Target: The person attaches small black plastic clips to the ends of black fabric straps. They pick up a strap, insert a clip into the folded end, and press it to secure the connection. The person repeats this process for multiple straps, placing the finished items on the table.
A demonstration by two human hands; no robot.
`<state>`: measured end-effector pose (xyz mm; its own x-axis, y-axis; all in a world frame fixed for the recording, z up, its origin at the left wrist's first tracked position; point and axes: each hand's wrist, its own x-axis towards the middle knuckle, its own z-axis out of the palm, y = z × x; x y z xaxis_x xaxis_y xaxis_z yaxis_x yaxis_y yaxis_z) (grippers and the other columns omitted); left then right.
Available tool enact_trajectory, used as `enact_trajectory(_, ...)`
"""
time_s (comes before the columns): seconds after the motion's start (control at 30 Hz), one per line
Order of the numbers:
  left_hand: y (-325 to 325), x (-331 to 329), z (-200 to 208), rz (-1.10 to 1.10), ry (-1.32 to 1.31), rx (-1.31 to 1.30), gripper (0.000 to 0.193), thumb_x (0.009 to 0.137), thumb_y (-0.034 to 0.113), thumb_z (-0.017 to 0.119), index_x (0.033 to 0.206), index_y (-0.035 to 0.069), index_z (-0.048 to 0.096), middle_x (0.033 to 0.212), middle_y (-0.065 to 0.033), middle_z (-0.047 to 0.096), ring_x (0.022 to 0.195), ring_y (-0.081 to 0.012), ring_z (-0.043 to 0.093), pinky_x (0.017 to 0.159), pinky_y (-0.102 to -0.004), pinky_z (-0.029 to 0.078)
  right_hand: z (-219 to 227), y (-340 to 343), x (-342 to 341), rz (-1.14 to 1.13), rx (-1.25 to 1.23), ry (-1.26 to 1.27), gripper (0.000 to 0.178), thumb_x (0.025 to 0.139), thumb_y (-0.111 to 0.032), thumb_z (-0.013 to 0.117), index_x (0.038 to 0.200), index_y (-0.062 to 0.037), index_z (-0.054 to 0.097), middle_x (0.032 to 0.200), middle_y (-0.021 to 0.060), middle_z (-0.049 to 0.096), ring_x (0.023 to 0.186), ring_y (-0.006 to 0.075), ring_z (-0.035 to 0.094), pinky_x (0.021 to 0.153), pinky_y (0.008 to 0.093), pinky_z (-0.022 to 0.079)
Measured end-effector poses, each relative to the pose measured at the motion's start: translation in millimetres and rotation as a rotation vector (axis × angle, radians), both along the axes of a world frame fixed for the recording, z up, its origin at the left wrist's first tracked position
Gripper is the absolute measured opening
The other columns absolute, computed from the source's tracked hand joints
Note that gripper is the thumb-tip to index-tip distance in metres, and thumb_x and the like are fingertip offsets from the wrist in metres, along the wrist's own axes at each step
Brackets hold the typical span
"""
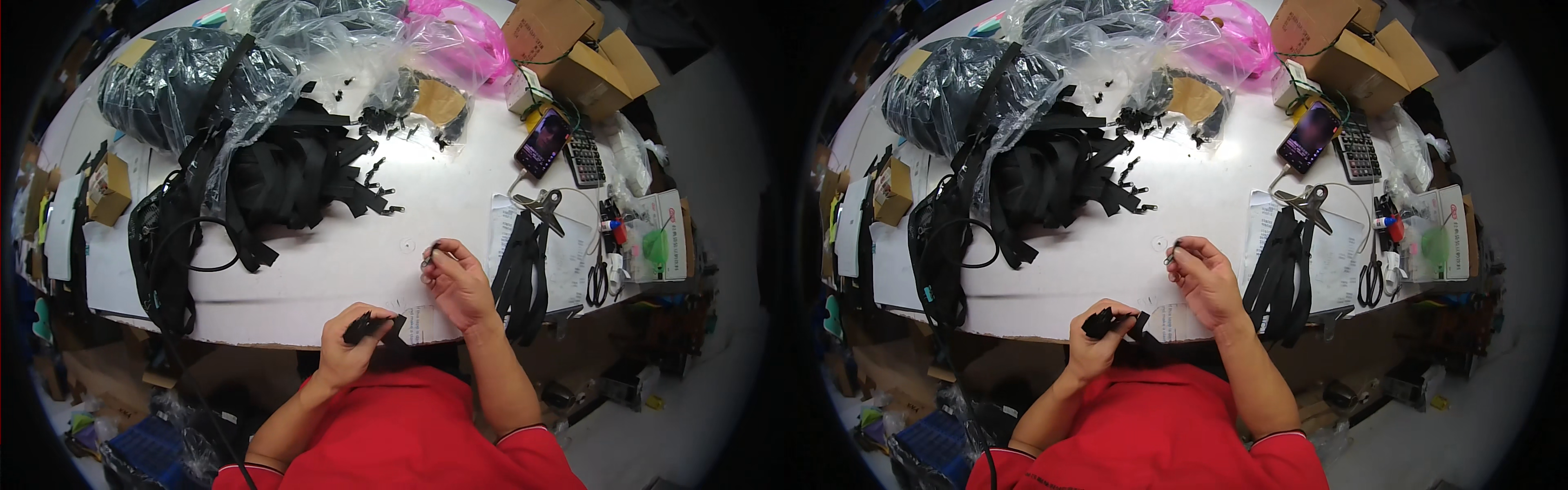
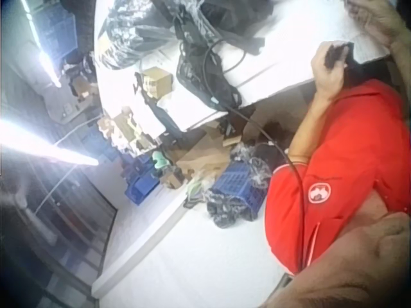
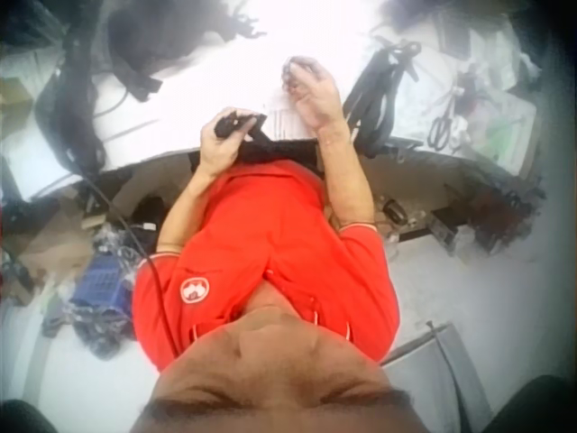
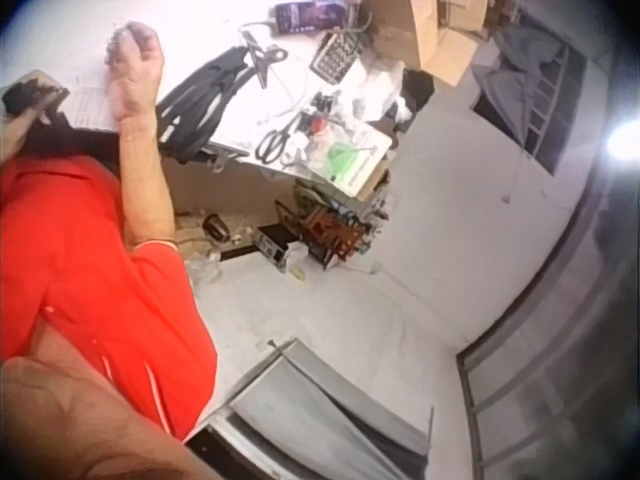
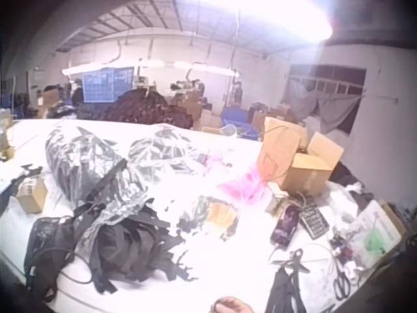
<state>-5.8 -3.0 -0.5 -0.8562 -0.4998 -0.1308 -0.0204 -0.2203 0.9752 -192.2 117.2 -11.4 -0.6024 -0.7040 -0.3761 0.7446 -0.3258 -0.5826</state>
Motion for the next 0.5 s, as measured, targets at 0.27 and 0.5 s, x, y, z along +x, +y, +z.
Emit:
enact_trajectory(0.27,-2,5,-2,-0.012,-0.030,0.085,0.011,0.091,-0.002,0.070,0.102,-0.001,0.071,0.095,-0.0032,0.071,0.090,-0.0088,0.064,0.084,-0.0241,0.051,8,11,37,0.129,0.049,0.012,0.017,0.095,-0.002,0.065,0.112,-0.0022,0.066,0.106,0.0091,0.068,0.088,0.0137,0.066,0.080,0.0259,0.053)
enact_trajectory(0.5,2,5,7,0.073,0.019,0.086,0.016,0.090,0.000,0.073,0.105,-0.001,0.067,0.096,-0.0041,0.071,0.090,-0.0088,0.064,0.083,-0.0243,0.052,34,16,50,0.188,0.305,1.093,0.022,0.086,0.004,0.071,0.108,-0.0002,0.071,0.100,0.0099,0.072,0.088,0.0164,0.069,0.081,0.0273,0.052)
